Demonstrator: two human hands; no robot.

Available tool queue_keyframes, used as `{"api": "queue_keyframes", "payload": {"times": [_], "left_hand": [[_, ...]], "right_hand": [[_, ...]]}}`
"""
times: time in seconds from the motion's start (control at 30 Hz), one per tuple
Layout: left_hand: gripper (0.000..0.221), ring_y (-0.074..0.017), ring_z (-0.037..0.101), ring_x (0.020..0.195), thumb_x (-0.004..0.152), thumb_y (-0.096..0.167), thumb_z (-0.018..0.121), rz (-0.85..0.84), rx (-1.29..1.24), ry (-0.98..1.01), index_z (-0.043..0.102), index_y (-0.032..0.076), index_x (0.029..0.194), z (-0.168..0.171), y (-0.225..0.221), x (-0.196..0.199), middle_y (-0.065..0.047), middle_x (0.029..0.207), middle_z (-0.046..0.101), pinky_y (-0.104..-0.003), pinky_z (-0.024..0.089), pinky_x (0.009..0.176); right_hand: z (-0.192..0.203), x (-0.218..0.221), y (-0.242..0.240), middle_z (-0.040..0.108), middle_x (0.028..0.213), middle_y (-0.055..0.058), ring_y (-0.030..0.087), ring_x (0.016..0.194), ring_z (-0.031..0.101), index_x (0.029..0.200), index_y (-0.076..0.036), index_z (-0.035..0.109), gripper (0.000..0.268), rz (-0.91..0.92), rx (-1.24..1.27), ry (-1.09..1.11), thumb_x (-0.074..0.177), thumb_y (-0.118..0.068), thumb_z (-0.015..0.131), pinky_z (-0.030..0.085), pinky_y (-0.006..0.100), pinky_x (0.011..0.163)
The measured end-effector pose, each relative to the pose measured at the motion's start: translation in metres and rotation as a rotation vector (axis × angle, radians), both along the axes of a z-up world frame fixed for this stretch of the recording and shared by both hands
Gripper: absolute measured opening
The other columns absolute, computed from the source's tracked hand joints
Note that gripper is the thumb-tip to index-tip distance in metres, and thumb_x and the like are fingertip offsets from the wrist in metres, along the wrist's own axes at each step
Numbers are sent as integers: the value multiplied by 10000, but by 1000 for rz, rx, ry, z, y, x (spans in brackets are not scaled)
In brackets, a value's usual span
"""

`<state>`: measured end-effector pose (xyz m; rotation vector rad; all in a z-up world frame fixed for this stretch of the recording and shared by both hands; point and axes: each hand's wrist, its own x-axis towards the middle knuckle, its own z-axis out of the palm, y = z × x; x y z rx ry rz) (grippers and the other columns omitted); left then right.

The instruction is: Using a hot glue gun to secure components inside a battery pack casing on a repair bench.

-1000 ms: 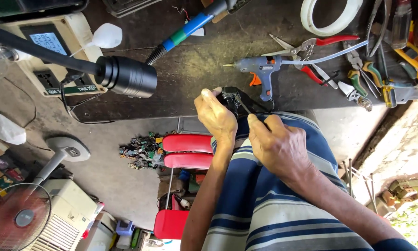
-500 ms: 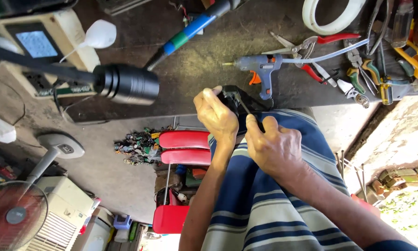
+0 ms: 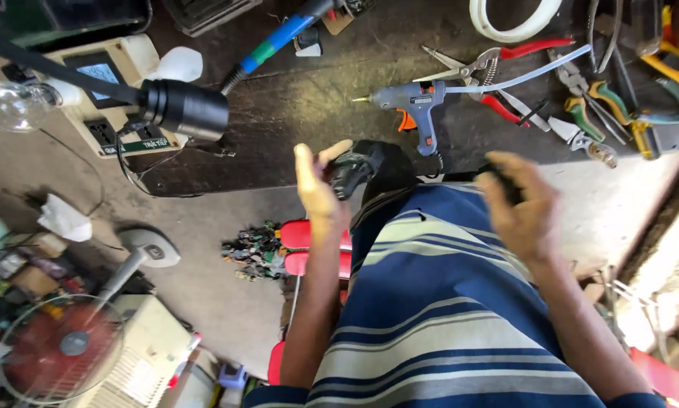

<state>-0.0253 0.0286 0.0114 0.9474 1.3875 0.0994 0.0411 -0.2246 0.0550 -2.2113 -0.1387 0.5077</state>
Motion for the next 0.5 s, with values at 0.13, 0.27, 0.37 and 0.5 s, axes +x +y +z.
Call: {"api": "queue_keyframes", "payload": {"times": [0.13, 0.27, 0.37, 0.5], "left_hand": [[753, -508, 683, 1012, 1007, 651, 347, 68, -599, -413, 740, 8, 1000, 13, 22, -14, -353, 1192, 675, -628, 612, 738], [839, -616, 634, 1064, 979, 753, 325, 101, -776, -440, 736, 22, 1004, 13, 12, -21, -447, 1240, 602, -636, 605, 735], [904, -587, 631, 1089, 958, 820, 266, 59, -849, -465, 754, 61, 1007, 15, -2, -23, -423, 1244, 610, -534, 596, 691], [913, -584, 598, 1169, 950, 845, 284, 40, -948, -525, 741, 70, 1108, 17, -14, -26, -408, 1293, 591, -550, 586, 780]], "right_hand": [[-53, -4, -53, 651, 1023, 199, 225, 779, 580, 1319, 107, 614, 258, -108, 101, -79, 1100, -19, 668, 502, 318, 600], [-77, -3, -72, 704, 1099, 243, 325, 936, 678, 1350, 102, 640, 306, -111, 28, -161, 1065, 81, 749, 603, 388, 752], [-95, 1, -79, 746, 1162, 228, 374, 1034, 662, 1284, 66, 718, 265, 81, -137, -332, 1031, 38, 791, 548, 452, 819], [-101, 17, -60, 752, 1067, 113, 275, 1003, 604, 1139, -37, 794, 215, 224, -379, -691, 978, -95, 925, 424, 397, 866]]}}
